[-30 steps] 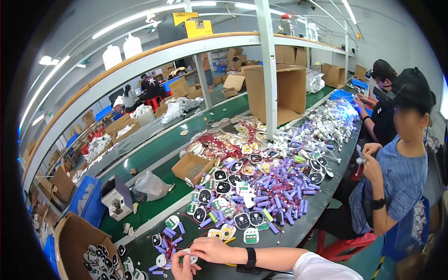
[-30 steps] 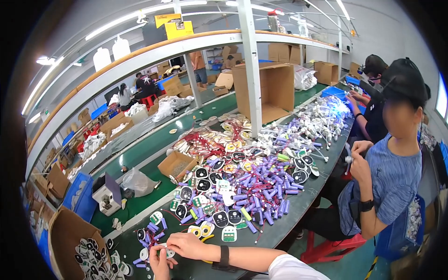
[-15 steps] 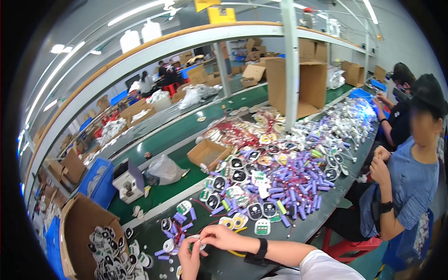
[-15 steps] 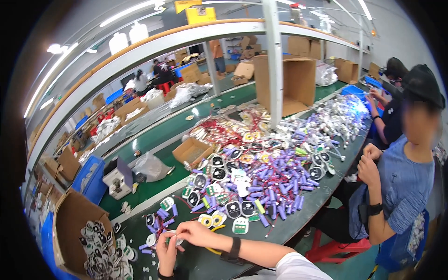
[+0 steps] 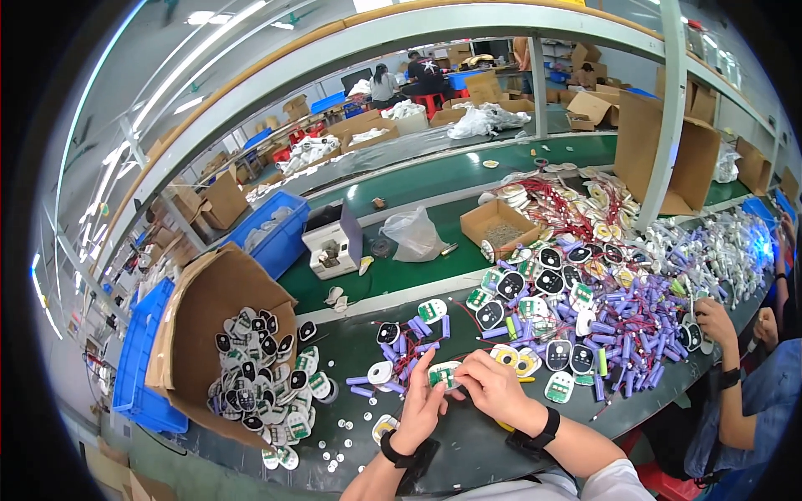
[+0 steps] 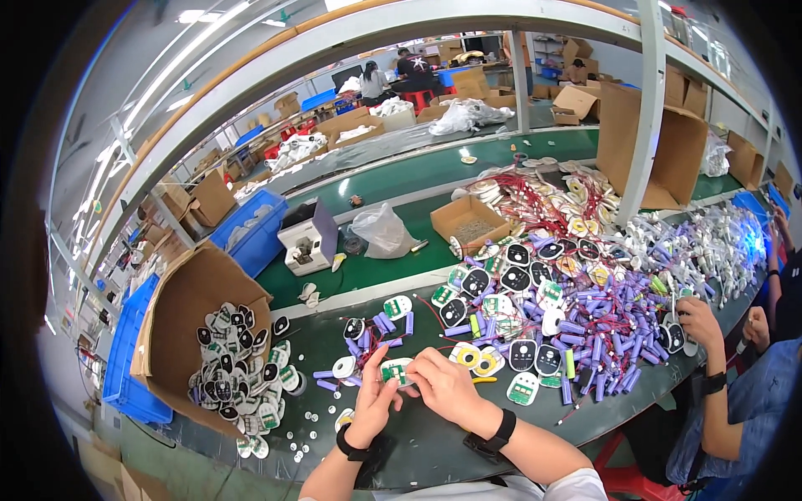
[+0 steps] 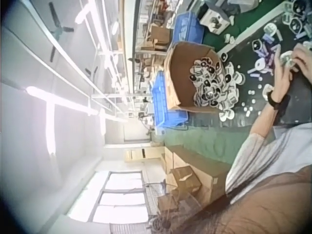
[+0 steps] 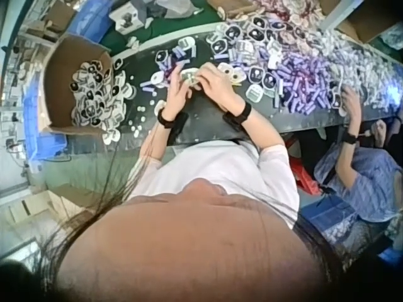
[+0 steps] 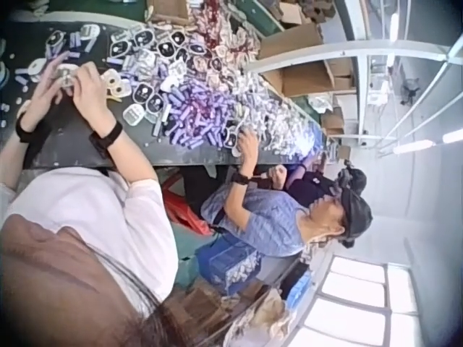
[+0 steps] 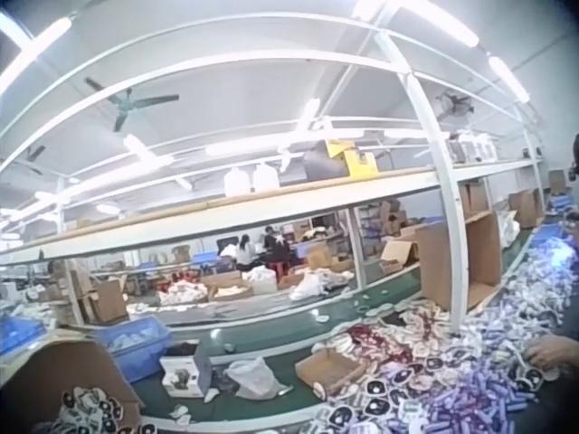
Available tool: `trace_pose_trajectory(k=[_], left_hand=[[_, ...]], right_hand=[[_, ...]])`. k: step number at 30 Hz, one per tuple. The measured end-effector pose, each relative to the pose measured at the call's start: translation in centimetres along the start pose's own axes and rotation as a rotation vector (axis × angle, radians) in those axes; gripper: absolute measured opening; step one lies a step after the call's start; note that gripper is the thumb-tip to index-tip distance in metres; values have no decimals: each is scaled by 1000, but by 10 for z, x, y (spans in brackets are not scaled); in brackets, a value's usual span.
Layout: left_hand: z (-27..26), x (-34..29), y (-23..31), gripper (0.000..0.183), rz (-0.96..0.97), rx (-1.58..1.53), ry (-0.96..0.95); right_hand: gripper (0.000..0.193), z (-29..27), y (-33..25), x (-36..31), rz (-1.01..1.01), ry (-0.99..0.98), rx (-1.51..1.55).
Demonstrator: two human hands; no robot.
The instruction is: Manually assemble and connect wiring to small circular electronic components at a factory workstation.
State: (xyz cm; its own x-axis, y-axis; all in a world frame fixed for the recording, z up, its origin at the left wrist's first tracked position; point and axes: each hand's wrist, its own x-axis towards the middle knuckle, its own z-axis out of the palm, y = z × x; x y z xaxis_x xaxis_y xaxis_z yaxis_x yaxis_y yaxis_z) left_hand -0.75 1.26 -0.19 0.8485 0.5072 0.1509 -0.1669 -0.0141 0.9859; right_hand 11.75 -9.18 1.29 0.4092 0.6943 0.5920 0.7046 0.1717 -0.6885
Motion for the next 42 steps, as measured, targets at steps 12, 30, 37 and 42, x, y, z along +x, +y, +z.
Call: trace_pose_trajectory(k=[12,30,37,42], left_hand=[[2,0,-5,45,7,-81,-1],[7,-1,-7,38,88,103,52],[15,-3,-1,34,195,272,167],[7,-2,-6,35,189,369,169]], right_hand=[[14,1,3,0,-209,-25,-192],[14,9,-3,0,-265,25,-288],[20,23,-2,-4,-285,89,-300],[15,26,-7,-2,-319,100,-330]])
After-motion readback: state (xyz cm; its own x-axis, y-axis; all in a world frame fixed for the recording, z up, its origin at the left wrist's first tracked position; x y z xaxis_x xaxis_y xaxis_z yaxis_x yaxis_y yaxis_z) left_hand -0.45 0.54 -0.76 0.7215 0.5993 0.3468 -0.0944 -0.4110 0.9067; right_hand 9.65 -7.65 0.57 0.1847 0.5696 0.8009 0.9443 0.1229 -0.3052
